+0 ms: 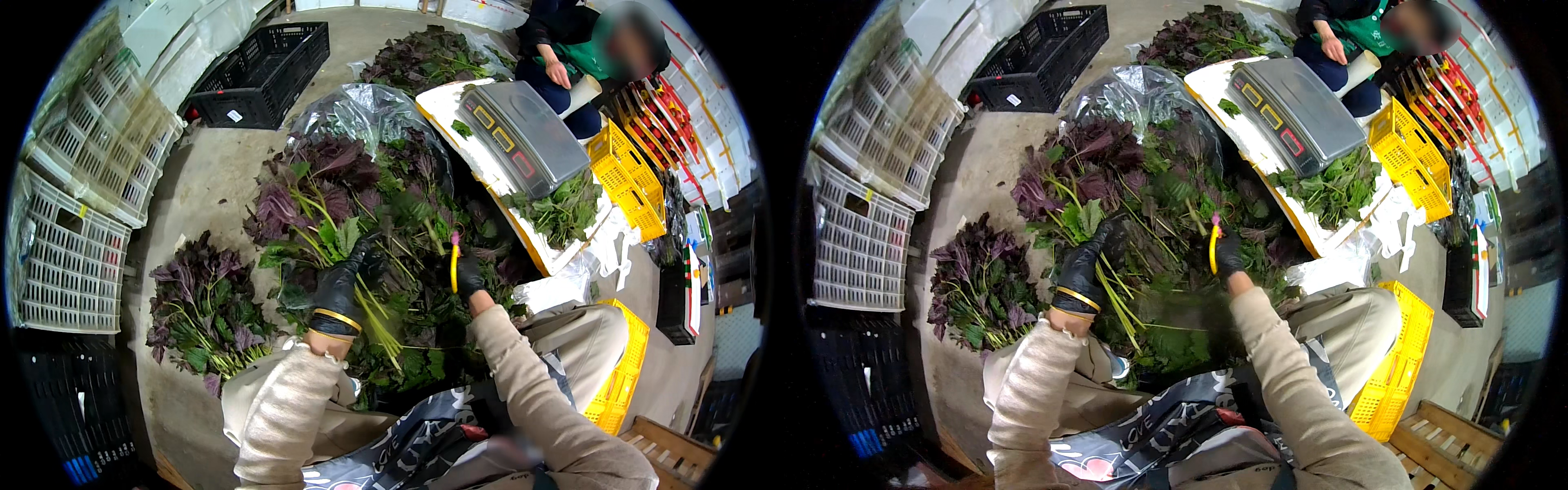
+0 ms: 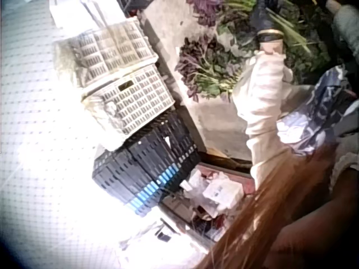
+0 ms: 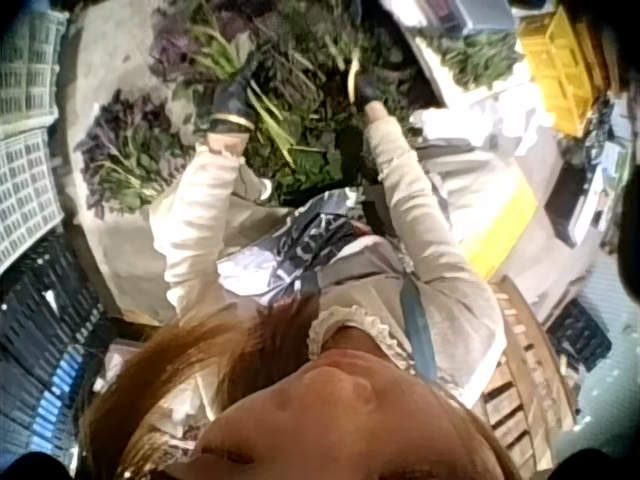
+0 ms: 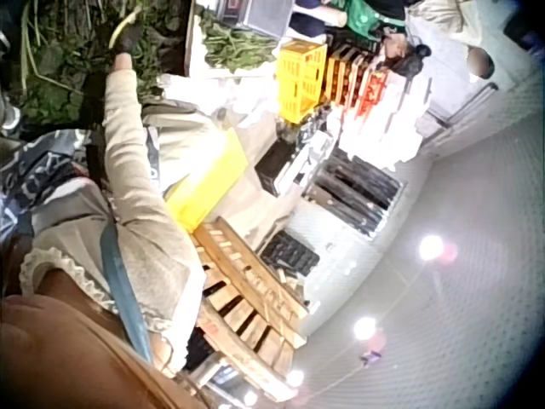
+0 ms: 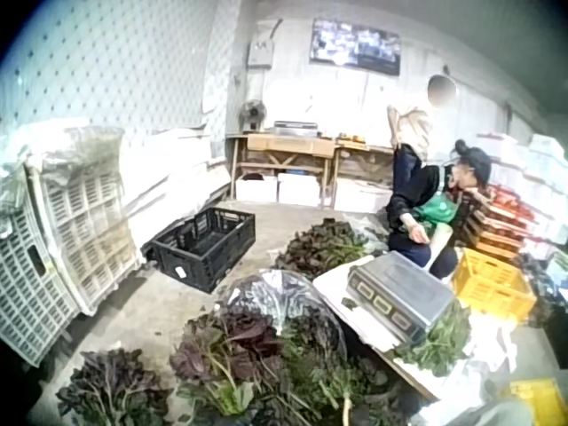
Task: The person sits on the floor and uses shears to trim the stems of leafy green vegetables. They gather the trimmed bunches and place them into a pile on the floor.
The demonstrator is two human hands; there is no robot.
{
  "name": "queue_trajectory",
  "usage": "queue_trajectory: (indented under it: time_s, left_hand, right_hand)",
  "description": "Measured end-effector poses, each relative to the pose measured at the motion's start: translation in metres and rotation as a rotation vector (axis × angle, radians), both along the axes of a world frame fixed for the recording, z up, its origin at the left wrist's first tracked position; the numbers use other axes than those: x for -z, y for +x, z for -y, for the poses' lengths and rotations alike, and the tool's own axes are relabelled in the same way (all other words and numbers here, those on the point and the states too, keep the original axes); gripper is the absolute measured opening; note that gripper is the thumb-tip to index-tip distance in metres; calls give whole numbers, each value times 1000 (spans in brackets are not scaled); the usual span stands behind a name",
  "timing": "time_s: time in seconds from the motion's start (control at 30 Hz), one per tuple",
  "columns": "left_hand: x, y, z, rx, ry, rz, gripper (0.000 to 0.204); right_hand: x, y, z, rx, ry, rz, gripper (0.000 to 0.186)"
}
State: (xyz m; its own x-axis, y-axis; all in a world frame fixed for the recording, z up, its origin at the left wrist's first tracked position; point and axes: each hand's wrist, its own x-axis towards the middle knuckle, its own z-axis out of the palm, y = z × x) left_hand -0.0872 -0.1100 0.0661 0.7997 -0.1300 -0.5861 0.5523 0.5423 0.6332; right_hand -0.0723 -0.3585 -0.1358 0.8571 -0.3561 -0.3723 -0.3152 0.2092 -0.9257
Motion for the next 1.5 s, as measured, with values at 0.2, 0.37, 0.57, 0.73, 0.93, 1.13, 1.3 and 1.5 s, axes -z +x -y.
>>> queue_trajectory:
  time_s: [0.2,0.37,0.57,0.73,0.93,1.13,1.3,1.5]
  left_hand:
    - [41,1,3,-64,254,356,25]
    - [42,-1,4,113,756,652,37]
    - [34,-7,18,238,390,546,36]
    - [15,5,-3,-169,-32,126,14]
    - [4,26,-53,-467,-126,109,8]
    - [0,25,-53,-434,-30,0,20]
    - [-3,20,-50,-310,91,147,24]
    - [36,24,-40,-251,374,130,22]
  right_hand:
    - [-128,-14,-42,25,373,311,24]
    - [-186,-26,-77,-290,357,244,24]
    - [-175,-34,-95,-417,-91,227,33]
    - [-174,-17,-101,-555,-232,325,28]
    - [-51,26,-45,-237,-605,179,23]
    - [0,5,-73,-426,-889,-101,18]
    - [-50,9,-67,-224,-694,172,24]
    - [-147,-26,-47,93,-56,329,33]
